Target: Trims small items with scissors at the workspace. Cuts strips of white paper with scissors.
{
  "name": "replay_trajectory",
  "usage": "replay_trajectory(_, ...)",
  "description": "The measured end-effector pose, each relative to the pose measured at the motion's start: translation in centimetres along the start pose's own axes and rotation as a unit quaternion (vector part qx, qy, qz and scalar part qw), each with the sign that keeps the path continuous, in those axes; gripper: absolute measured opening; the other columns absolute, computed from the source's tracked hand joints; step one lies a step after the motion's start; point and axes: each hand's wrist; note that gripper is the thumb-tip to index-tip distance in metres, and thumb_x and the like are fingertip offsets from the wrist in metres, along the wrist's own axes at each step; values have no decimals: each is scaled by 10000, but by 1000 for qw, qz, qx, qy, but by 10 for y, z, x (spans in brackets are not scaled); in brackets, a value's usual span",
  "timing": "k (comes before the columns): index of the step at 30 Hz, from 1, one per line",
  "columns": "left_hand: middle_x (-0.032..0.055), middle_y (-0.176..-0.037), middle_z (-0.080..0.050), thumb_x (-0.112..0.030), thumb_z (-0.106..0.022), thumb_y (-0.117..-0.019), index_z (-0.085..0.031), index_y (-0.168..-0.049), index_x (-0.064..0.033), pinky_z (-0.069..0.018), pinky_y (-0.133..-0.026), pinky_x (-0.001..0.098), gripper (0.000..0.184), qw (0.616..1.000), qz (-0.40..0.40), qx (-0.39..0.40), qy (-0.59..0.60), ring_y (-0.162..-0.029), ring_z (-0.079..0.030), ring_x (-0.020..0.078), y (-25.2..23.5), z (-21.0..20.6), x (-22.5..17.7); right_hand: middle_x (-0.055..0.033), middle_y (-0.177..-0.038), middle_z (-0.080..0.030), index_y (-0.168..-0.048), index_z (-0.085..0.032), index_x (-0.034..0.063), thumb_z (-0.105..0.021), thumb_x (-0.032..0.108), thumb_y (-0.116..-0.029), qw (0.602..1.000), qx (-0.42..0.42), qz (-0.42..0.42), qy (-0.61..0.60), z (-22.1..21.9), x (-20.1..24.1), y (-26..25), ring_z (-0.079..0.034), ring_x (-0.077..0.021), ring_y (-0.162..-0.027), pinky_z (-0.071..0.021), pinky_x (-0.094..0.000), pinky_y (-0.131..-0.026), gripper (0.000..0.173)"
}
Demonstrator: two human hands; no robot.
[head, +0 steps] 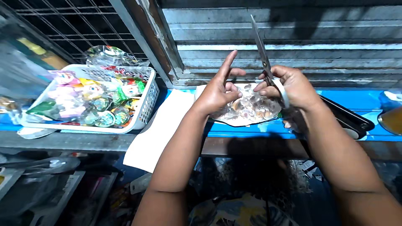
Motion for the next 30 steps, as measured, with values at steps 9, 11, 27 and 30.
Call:
replay_trajectory(9, 106, -1315, -557, 83, -708, -858, -101, -1628, -57, -568, -705, 214, 991, 1000, -20, 11, 5, -783, -645, 77, -1, -15, 2, 20, -878, -724, -1176, -640, 9, -815, -16, -787, 998, -54, 39, 11, -33, -13, -1, -672, -2, -734, -579, -168, -683, 428)
replay_trajectory(11, 100, -1330, -555, 77, -692, -878, -102, -1630, -76, -571, -700, 210, 967, 1000, -11, 12, 11, -767, -644, 69, -1, -15, 1, 23, -867, -712, -1184, -644, 1, -805, -10, -801, 996, -64, 56, 18, -34, -13, 0, -654, 8, -714, -571, -161, -674, 416)
replay_trajectory(27, 70, -1157, -656, 98, -609, -926, -263, -1610, -98, -558, -750, 199, 792, 998, 45, 39, 32, -831, -650, 47, 0, -26, 4, 83, -872, -702, -1211, -581, 38, -752, 26, -873, 968, -215, 120, 37, 1, -10, -8, -644, 20, -703, -550, -160, -651, 379)
replay_trajectory(30, 87, -1432, -548, 125, -599, -898, -402, -1548, -51, -546, -792, 178, 702, 995, 16, 73, 69, -936, -639, 16, 1, -25, 6, 70, -858, -689, -1228, -576, 39, -733, 29, -894, 969, -210, 116, 57, -1, -9, -4, -618, 28, -675, -528, -139, -620, 370)
Point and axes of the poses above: each hand's wrist, its own y-axis away from the middle knuckle, its own z-axis out of the back of the hand, x = y × z
